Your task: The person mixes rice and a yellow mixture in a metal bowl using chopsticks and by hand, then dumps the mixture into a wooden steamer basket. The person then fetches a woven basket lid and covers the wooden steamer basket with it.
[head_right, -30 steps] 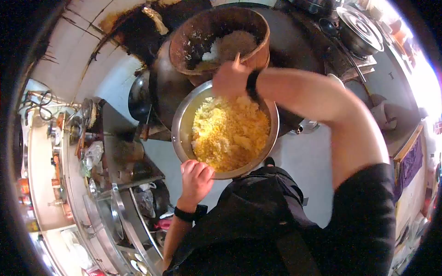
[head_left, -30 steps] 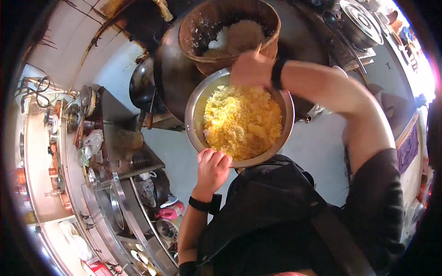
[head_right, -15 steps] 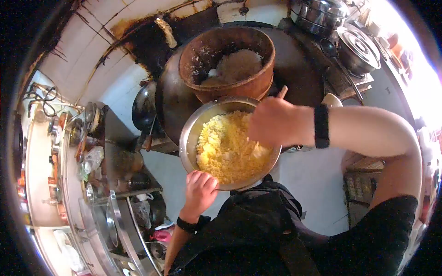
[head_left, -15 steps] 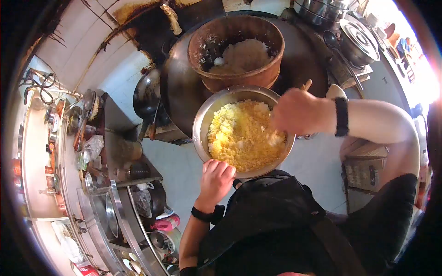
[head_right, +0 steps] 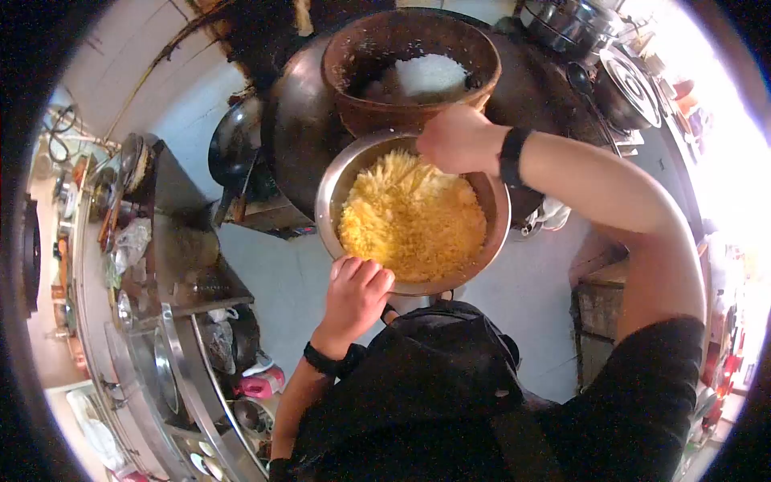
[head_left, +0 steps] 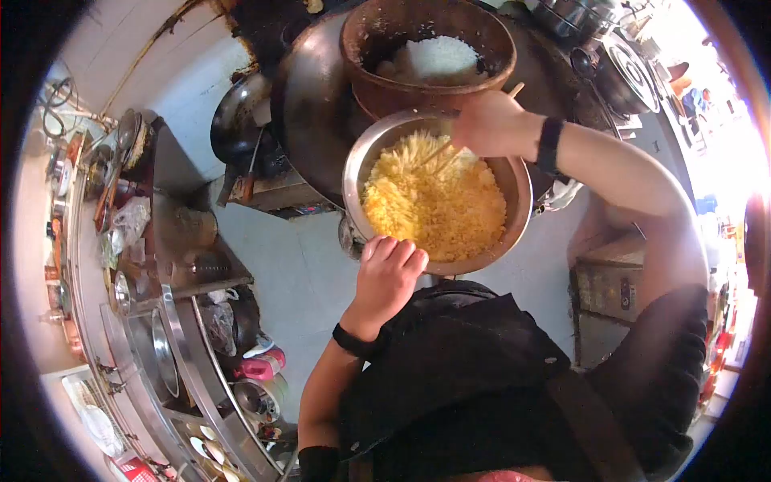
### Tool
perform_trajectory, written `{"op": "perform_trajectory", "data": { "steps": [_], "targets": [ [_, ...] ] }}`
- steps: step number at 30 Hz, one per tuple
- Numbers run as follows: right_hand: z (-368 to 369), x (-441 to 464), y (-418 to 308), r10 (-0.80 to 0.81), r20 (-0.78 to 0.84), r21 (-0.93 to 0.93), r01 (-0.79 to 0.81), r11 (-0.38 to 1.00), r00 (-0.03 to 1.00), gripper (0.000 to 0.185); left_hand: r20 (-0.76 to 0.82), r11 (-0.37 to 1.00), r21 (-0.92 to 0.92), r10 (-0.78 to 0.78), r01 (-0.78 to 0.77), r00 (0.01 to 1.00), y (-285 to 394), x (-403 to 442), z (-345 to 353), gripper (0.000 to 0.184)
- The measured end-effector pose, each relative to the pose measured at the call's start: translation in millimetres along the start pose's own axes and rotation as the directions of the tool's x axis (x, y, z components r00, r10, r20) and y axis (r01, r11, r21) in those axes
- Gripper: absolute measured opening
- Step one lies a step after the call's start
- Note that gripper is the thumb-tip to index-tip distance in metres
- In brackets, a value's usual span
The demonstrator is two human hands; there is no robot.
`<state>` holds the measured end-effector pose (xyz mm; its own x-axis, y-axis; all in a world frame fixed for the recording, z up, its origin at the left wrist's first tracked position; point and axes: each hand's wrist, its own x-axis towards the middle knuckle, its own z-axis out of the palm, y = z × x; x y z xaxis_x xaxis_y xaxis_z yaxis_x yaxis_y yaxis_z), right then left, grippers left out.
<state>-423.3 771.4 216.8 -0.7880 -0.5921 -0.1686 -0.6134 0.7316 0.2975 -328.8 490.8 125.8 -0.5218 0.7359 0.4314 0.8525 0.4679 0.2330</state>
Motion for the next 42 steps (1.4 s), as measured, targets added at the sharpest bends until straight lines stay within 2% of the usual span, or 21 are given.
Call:
{"op": "perform_trajectory", "data": {
  "steps": [3,5,8,10,13,15,17,18,21,24,26,27,29,31,34,35,37,38,40,41,42],
  "targets": [
    [-5.4,22.7,6.3,0.071,0.027,0.046,-0.072,0.996,0.997,0.010,0.038,1.000,0.019,0.012,-0.013,0.999,-4.9,-0.8,-1.5,0.016],
    [0.6,53.6,-2.4,-0.111,-0.151,-0.096,0.097,0.991,0.982,0.010,0.051,0.999,0.037,0.030,-0.032,0.998,-3.8,0.3,-3.2,0.009],
    [14.3,63.2,-54.7,-0.178,-0.139,-0.098,0.165,0.981,0.974,0.011,-0.006,0.999,0.001,0.051,-0.051,0.999,-7.8,-0.1,0.2,0.014],
    [16.9,45.0,-86.0,-0.447,-0.296,-0.188,0.407,0.894,0.844,0.011,-0.026,0.998,-0.020,0.053,-0.054,0.998,-8.8,3.0,-2.7,0.013],
    [15.4,2.2,-76.8,-0.390,0.013,-0.031,0.390,0.920,0.921,0.007,-0.015,0.998,-0.026,0.053,-0.054,0.998,-8.9,0.1,-5.7,0.013],
    [-13.2,-19.6,-51.9,-0.305,0.228,-0.062,0.326,0.943,0.925,0.006,0.009,0.998,-0.020,0.067,-0.067,0.998,-8.1,1.6,-4.0,0.014],
    [-19.4,-38.8,-23.0,-0.189,0.023,-0.169,0.190,0.967,0.982,0.010,-0.029,0.997,-0.021,0.074,-0.075,0.997,-7.7,2.5,-2.1,0.013],
    [-34.4,-44.9,-19.4,-0.062,0.074,-0.039,0.065,0.997,0.995,0.011,-0.035,0.997,-0.029,0.068,-0.069,0.997,-7.0,3.1,-0.4,0.015],
    [-38.0,-58.7,-31.7,-0.138,0.035,0.026,0.137,0.990,0.990,0.007,0.034,0.999,-0.008,0.046,-0.045,0.998,-3.5,4.5,-3.3,0.017],
    [14.3,-47.0,-60.0,-0.197,0.087,0.012,0.196,0.980,0.977,0.007,0.032,1.000,0.004,0.020,-0.020,0.999,-0.1,5.9,-3.9,0.014],
    [66.4,-29.7,-50.8,-0.230,-0.318,0.251,0.316,0.915,0.920,0.007,0.086,1.000,0.030,-0.006,0.004,0.996,5.6,9.7,-9.2,0.012],
    [59.9,-23.1,-38.5,-0.235,-0.336,0.248,0.326,0.912,0.912,0.007,0.091,0.999,0.049,-0.012,0.007,0.996,5.8,12.3,-7.8,0.012],
    [43.4,-11.5,-15.3,-0.145,-0.166,0.080,0.160,0.984,0.975,0.006,0.069,0.997,0.073,-0.022,0.017,0.997,8.2,9.9,-5.0,0.018],
    [24.7,-6.0,21.5,-0.068,-0.048,0.063,0.071,0.995,0.997,0.005,0.097,0.994,0.092,-0.063,0.054,0.993,11.8,10.0,-8.2,0.021],
    [0.9,-6.0,54.6,-0.001,-0.002,0.114,0.001,0.994,1.000,0.007,0.142,0.985,0.137,-0.126,0.106,0.982,17.1,12.2,-9.0,0.020],
    [8.6,0.9,61.9,-0.035,-0.013,0.121,0.036,0.992,0.999,0.007,0.144,0.979,0.151,-0.160,0.138,0.976,19.5,13.6,-9.7,0.020],
    [26.3,15.2,73.5,-0.108,-0.244,-0.020,0.106,0.994,0.964,0.010,0.185,0.976,0.143,-0.191,0.166,0.964,22.6,16.1,-12.6,0.020],
    [37.9,29.4,62.7,-0.024,-0.108,0.015,0.025,1.000,0.994,0.009,0.181,0.972,0.160,-0.199,0.170,0.963,24.5,17.6,-13.9,0.022],
    [188.8,112.6,16.5,0.089,-0.257,0.404,0.024,0.914,0.962,0.008,0.205,0.967,0.184,-0.211,0.174,0.956,26.0,18.5,-16.7,0.023],
    [102.7,37.9,-1.5,-0.061,-0.168,-0.169,0.032,0.985,0.984,0.009,0.225,0.965,0.195,-0.215,0.173,0.950,25.0,20.5,-18.0,0.024],
    [89.9,37.4,-2.1,-0.196,-0.075,0.080,0.202,0.976,0.978,0.008,0.217,0.965,0.200,-0.213,0.170,0.953,26.7,24.2,-20.4,0.024]
  ]
}}
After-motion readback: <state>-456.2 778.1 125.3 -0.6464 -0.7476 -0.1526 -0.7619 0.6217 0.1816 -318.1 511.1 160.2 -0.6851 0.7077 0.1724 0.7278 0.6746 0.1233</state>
